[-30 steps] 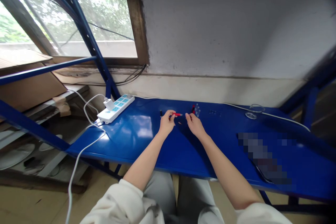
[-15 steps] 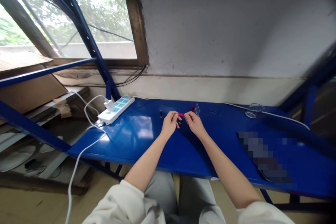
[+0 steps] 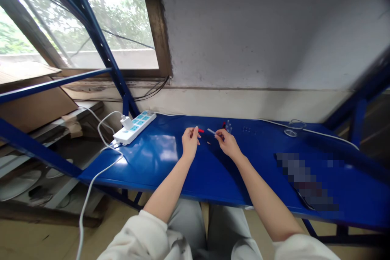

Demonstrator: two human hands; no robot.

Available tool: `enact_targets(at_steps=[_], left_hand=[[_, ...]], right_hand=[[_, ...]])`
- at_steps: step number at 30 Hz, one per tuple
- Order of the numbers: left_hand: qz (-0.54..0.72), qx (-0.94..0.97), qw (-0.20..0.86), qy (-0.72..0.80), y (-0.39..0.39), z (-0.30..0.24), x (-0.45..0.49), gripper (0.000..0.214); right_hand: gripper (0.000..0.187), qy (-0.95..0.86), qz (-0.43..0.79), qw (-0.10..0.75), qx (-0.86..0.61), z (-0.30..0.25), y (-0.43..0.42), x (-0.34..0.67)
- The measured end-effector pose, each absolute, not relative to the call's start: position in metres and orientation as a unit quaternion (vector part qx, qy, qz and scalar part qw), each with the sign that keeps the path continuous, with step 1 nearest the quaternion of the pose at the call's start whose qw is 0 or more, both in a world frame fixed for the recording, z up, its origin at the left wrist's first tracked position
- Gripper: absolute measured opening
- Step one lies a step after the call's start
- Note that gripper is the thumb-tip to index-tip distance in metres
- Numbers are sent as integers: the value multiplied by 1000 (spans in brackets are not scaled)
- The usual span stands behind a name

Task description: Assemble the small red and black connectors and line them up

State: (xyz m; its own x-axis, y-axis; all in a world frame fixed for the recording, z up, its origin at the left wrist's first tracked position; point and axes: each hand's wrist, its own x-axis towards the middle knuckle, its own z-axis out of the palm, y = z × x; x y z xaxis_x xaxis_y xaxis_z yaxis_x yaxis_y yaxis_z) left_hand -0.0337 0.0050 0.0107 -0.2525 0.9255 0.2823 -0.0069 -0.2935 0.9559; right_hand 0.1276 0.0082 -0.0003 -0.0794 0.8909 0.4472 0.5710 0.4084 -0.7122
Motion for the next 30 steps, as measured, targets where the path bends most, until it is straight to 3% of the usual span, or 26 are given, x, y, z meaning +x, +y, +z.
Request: enact_targets(at_steps=[5,10,18,25,30], left_hand=[[588,532,416,446,5,7,-31,33],[555,573,460,390,2,8,-27,30],[541,605,425,400,2,7,-29,28],[502,649,411,399,0,6,-29,27],[473,699,273,462,-1,4,-30,21]], right_hand=[[22,-671,259,511,-471,2,7,121],[24,-700,313,484,-421,1,4,111],[26,-697,387,460,-390,-2,4,111],[25,-714,363,433,-413,1,1,113],[21,-741,274,382,-479,5,4,126]])
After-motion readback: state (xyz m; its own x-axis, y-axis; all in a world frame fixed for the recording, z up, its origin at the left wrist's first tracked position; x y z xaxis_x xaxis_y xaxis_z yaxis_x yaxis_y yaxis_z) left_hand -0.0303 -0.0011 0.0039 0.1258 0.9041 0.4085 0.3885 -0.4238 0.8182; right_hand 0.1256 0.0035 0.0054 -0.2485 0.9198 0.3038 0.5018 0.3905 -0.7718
